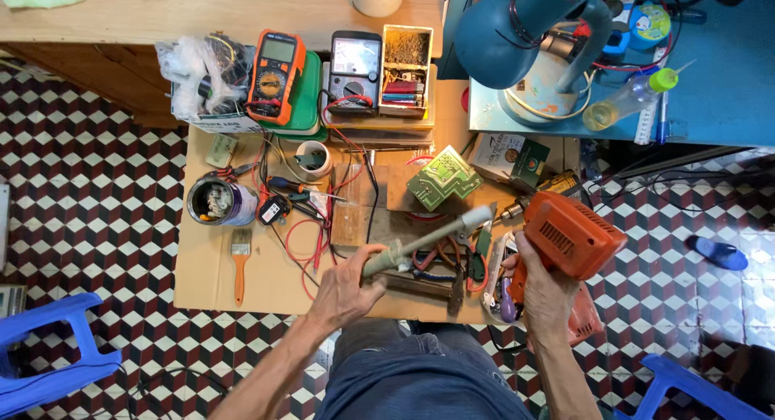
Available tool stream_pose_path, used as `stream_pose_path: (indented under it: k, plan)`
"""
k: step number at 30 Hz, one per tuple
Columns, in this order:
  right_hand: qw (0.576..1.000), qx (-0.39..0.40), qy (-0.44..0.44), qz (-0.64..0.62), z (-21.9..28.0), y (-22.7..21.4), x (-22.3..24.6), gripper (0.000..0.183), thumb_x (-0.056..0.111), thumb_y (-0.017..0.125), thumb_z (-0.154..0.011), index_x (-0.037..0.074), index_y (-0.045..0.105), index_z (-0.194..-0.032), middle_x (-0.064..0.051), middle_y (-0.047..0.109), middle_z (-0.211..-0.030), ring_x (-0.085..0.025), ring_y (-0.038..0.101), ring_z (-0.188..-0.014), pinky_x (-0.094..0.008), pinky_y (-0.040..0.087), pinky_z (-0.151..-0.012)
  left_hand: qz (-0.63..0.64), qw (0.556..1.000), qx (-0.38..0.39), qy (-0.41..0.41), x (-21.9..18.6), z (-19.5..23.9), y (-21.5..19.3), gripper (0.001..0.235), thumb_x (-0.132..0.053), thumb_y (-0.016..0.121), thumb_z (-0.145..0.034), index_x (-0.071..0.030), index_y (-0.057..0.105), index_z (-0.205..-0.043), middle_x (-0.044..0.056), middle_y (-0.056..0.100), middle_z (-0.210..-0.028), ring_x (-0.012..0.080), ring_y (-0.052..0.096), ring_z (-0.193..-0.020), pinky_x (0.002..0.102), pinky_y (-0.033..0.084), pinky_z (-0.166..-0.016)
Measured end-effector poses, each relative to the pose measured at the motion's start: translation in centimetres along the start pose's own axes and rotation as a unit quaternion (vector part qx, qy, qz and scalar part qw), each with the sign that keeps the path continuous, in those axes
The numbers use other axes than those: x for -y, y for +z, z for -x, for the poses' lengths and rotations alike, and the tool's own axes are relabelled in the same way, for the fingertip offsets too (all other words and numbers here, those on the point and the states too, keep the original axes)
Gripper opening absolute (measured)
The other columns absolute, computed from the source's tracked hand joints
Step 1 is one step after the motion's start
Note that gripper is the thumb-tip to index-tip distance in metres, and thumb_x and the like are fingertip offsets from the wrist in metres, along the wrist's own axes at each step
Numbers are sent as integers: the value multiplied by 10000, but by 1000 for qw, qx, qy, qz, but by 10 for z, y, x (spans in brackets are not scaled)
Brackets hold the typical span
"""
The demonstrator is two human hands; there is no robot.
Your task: The person uses a heat gun to apply heat to a white cylindrical object and then to a green circuit board on a cluttered workbench. The person handles the heat gun and the objects with both hands, moving them under a desk lamp for better visibility.
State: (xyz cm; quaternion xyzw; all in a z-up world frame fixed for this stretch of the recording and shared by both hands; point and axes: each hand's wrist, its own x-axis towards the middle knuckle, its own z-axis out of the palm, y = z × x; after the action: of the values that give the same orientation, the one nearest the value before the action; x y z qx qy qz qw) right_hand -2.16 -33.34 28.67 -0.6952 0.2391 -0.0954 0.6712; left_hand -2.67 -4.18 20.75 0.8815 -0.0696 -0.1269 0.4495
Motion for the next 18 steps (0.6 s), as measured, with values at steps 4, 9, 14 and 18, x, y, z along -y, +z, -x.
stream_pose_path:
  k: [4,9,14,18]
  plan:
    - [999,5,-42,-23,6,6,0,309,133,743,-951,-34,628,-1184,-100,670,-978,-148,676,-740,-279,584,-652,271,955,-122,4,-24,-20,7,253,-196,616,-1003,-76,590,-1225,46,645,-936,172,617,-826,372,496,-755]
    - [998,-29,-49,19,29,14,-9,293,129,715,-934,-7,635,-1181,-61,705,-955,-124,679,-725,-259,589,-657,401,895,-189,-60,5,-85,-2,183,-146,626,-904,-13,637,-1029,41,615,-810,154,567,-645,348,479,-601]
    - [996,-91,-1,-3,48,12,-17,284,115,713,-961,-20,640,-1200,-87,665,-835,-139,649,-686,-272,560,-620,195,962,-159,-104,26,-161,9,228,-330,736,-836,-118,742,-920,12,701,-680,66,641,-604,253,489,-550]
    - [989,-137,-13,48,62,4,-17,314,108,694,-945,-8,628,-1229,-73,679,-836,-131,656,-687,-270,565,-610,219,956,-77,-177,25,-193,24,443,-455,776,-866,-26,719,-770,43,646,-608,117,598,-503,300,472,-470]
